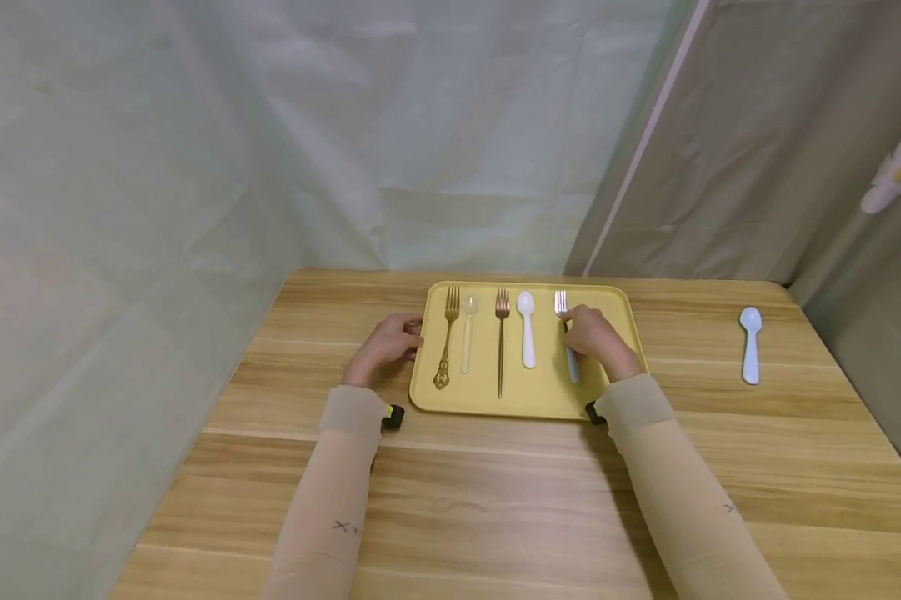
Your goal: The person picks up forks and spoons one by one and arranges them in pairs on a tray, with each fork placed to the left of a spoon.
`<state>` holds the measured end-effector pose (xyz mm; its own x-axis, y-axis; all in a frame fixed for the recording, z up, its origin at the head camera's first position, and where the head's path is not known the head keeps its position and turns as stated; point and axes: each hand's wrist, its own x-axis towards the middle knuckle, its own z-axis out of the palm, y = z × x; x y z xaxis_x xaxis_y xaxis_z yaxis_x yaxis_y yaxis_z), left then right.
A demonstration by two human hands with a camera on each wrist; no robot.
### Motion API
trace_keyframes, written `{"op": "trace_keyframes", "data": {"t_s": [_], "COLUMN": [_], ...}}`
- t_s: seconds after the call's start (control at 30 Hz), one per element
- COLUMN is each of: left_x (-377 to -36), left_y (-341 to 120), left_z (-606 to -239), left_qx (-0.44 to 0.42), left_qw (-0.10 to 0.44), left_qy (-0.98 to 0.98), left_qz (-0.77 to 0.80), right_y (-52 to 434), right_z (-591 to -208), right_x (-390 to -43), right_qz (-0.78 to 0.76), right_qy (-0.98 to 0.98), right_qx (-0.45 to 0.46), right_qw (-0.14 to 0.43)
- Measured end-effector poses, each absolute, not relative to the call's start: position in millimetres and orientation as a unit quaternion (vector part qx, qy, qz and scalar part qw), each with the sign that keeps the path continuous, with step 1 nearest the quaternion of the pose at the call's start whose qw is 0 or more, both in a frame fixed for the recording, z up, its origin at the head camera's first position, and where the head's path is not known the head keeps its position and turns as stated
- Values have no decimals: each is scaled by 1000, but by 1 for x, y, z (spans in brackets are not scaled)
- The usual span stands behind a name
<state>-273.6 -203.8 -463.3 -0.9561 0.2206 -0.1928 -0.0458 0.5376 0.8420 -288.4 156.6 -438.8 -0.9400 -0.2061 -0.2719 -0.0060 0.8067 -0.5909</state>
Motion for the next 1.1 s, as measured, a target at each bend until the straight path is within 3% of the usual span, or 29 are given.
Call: {"op": "trace_keyframes", "data": {"t_s": [1.1], "left_x": [-273], "left_y": [-204], "left_z": [-462], "left_qx": [47], "left_qw": [143], "left_qy": [868], "left_qz": [473], "right_y": [162], "right_z": [-426], "right_x": [-286], "right_qz": [-317], "right_qy": [930], "right_qx": [-55], "right_qw": [178]}}
